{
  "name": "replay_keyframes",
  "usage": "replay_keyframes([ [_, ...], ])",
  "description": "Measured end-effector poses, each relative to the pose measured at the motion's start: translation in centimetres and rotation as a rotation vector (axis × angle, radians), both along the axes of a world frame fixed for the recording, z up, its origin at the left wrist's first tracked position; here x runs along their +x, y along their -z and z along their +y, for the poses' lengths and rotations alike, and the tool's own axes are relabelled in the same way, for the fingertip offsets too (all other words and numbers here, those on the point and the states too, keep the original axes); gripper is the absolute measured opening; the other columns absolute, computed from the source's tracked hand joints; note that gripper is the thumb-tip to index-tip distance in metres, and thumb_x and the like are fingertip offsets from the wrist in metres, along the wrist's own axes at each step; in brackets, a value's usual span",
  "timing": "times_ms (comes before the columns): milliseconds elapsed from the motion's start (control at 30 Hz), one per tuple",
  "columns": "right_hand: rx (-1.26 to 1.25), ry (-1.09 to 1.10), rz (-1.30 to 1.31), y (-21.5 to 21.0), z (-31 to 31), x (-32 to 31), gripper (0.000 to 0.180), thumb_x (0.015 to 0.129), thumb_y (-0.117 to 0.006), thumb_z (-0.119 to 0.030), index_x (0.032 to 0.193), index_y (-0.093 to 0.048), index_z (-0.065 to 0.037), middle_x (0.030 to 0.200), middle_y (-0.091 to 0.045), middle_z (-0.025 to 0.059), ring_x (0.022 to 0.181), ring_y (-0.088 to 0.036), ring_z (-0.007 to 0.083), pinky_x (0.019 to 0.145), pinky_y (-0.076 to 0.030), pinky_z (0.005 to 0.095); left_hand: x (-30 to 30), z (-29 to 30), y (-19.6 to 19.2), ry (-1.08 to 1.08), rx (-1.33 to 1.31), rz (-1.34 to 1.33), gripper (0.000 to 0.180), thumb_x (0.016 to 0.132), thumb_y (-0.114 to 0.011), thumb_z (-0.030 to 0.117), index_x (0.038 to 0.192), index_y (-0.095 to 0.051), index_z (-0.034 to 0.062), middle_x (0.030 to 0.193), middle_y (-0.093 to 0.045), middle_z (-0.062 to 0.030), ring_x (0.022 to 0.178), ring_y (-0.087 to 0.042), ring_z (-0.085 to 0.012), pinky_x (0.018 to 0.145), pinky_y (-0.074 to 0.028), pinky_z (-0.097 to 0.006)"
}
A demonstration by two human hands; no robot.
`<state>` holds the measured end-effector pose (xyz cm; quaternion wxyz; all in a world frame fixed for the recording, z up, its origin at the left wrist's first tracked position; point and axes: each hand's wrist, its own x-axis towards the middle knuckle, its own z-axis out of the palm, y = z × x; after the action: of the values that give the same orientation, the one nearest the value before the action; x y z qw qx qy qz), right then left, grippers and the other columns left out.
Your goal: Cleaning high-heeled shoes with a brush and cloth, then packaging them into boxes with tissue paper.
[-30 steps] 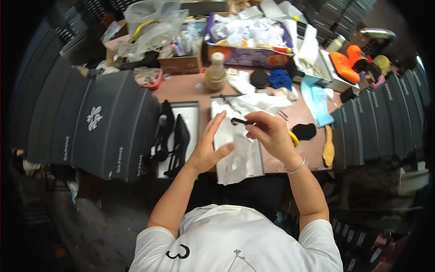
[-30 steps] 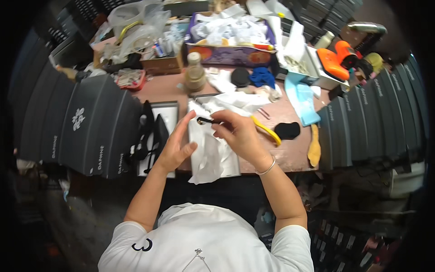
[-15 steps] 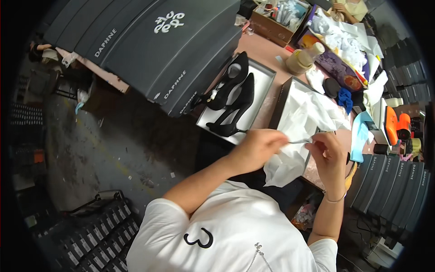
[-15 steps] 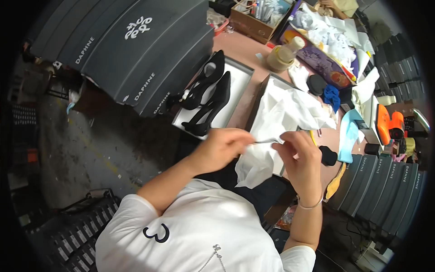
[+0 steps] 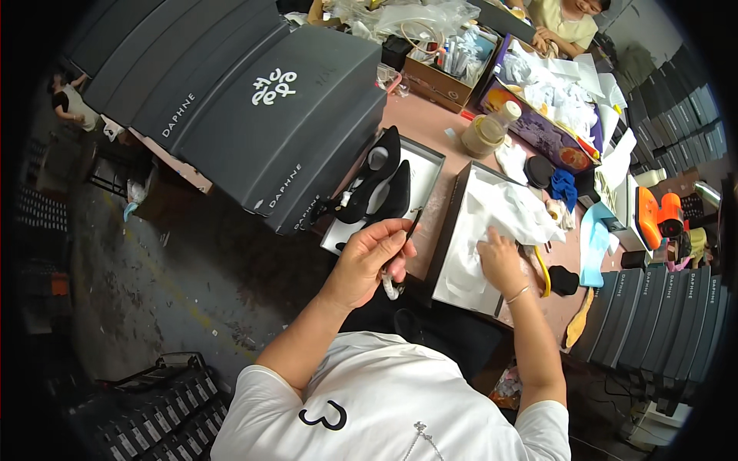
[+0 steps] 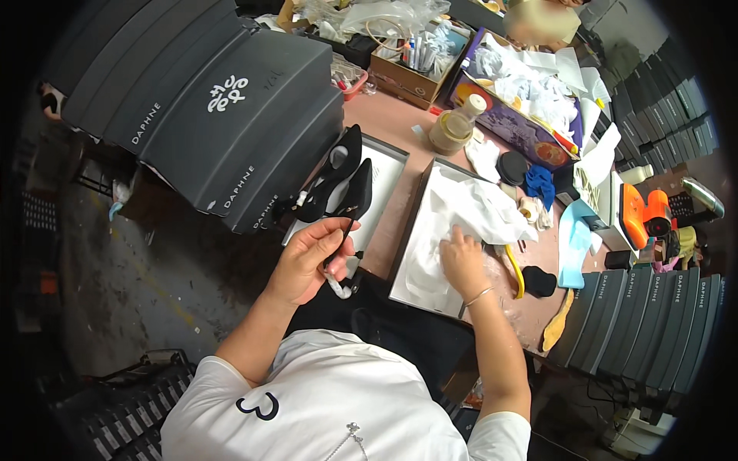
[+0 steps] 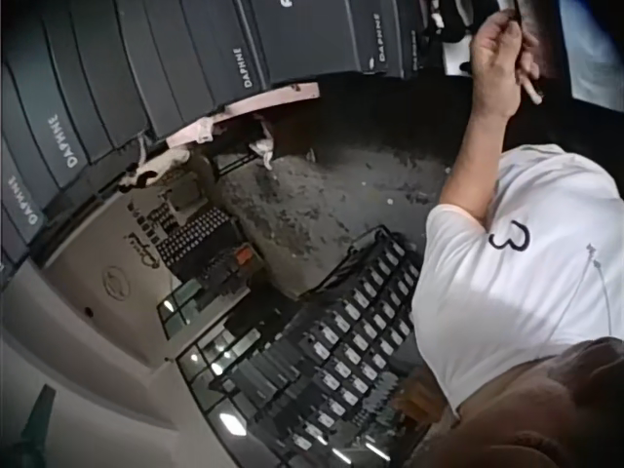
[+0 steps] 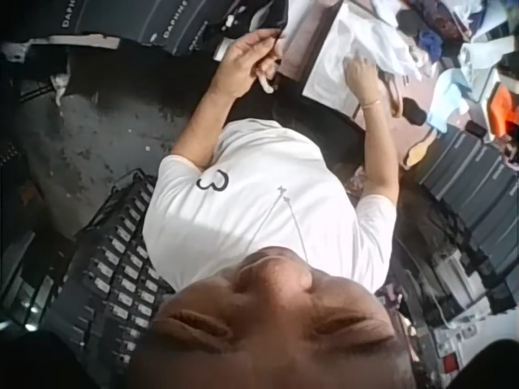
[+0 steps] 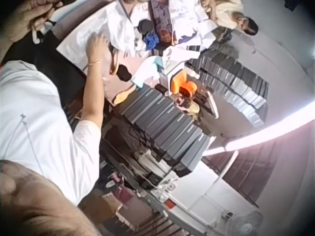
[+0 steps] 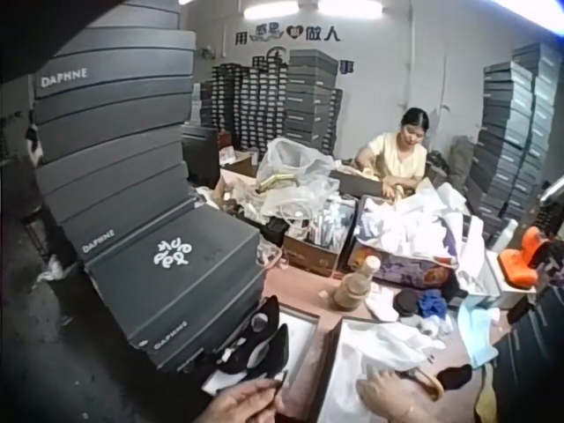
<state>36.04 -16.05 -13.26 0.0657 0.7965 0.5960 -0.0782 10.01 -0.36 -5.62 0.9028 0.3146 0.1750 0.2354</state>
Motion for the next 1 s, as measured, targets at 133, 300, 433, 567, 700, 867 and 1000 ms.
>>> replay_keyframes([
  [133, 0.166, 0.124, 0.27, -8.5, 2.2, 0.5, 0.032, 0.078, -0.072, -0.021, 0.109, -0.07, -0.01, 0.131, -0.052, 0.0257, 0.111, -0.057, 0.0396, 0.096, -0.046, 0.0419, -0.9, 0.1, 0.6, -0.057, 0.139, 0.012, 0.027, 0.096, -0.059, 0.012, 0.121, -0.06, 0.002, 0.081, -0.061, -0.005, 0.054, -0.043, -0.0026, 0.047, -0.038, -0.019],
  [300, 0.495, 0.093, 0.412, -16.0, 3.8, -4.3, 0.022, 0.083, -0.067, -0.007, 0.103, -0.065, 0.0, 0.107, -0.062, 0.0188, 0.095, -0.062, 0.0343, 0.084, -0.049, 0.0399, -2.2, 0.3, 1.5, -0.154, 0.479, 0.189, 0.026, 0.097, -0.059, 0.014, 0.116, -0.061, -0.0029, 0.084, -0.064, -0.007, 0.06, -0.049, -0.0045, 0.052, -0.043, -0.02],
  [433, 0.185, -0.156, 0.669, -13.8, 5.7, -9.4, 0.016, 0.084, -0.065, -0.002, 0.1, -0.066, 0.001, 0.096, -0.065, 0.014, 0.077, -0.066, 0.0308, 0.069, -0.053, 0.0345, -3.1, 0.6, 1.3, -0.261, 0.41, 0.116, 0.026, 0.098, -0.055, 0.014, 0.116, -0.06, -0.0034, 0.089, -0.066, -0.0051, 0.071, -0.054, -0.0053, 0.068, -0.048, -0.021],
  [567, 0.264, -0.306, 0.683, -8.0, 10.2, -14.3, 0.022, 0.083, -0.066, -0.013, 0.102, -0.065, -0.001, 0.097, -0.064, 0.0126, 0.079, -0.065, 0.0333, 0.07, -0.054, 0.039, -5.8, 2.0, 0.8, -0.277, 0.426, 0.187, 0.025, 0.099, -0.054, 0.014, 0.114, -0.061, -0.0043, 0.077, -0.058, -0.003, 0.058, -0.043, -0.004, 0.053, -0.038, -0.019],
  [700, 0.088, -0.383, 0.459, -1.9, 13.7, -18.1, 0.034, 0.078, -0.071, -0.024, 0.103, -0.061, -0.002, 0.092, -0.062, 0.0113, 0.078, -0.066, 0.0293, 0.064, -0.055, 0.0386, -7.7, 2.1, 0.7, -0.307, 0.385, 0.172, 0.025, 0.1, -0.052, 0.014, 0.116, -0.061, -0.0029, 0.071, -0.056, -0.0023, 0.054, -0.037, -0.0026, 0.048, -0.031, -0.018],
  [867, 0.114, -0.422, 0.175, 0.2, 12.8, -18.1, 0.039, 0.072, -0.076, -0.03, 0.102, -0.063, -0.009, 0.091, -0.059, 0.0059, 0.087, -0.061, 0.0234, 0.069, -0.048, 0.0361, -7.7, 1.7, 1.1, -0.408, 0.426, 0.246, 0.021, 0.097, -0.052, 0.009, 0.112, -0.062, -0.0027, 0.074, -0.058, -0.0053, 0.057, -0.044, -0.0053, 0.052, -0.038, -0.02],
  [1000, 0.095, -0.419, 0.041, -0.2, 10.7, -16.9, 0.049, 0.064, -0.081, -0.033, 0.103, -0.061, -0.013, 0.094, -0.057, 0.0017, 0.096, -0.053, 0.0207, 0.079, -0.039, 0.0362, -7.8, 2.6, 0.5, -0.42, 0.337, 0.227, 0.02, 0.096, -0.057, 0.011, 0.107, -0.063, -0.0042, 0.081, -0.062, -0.0046, 0.059, -0.046, -0.0034, 0.055, -0.04, -0.018],
])
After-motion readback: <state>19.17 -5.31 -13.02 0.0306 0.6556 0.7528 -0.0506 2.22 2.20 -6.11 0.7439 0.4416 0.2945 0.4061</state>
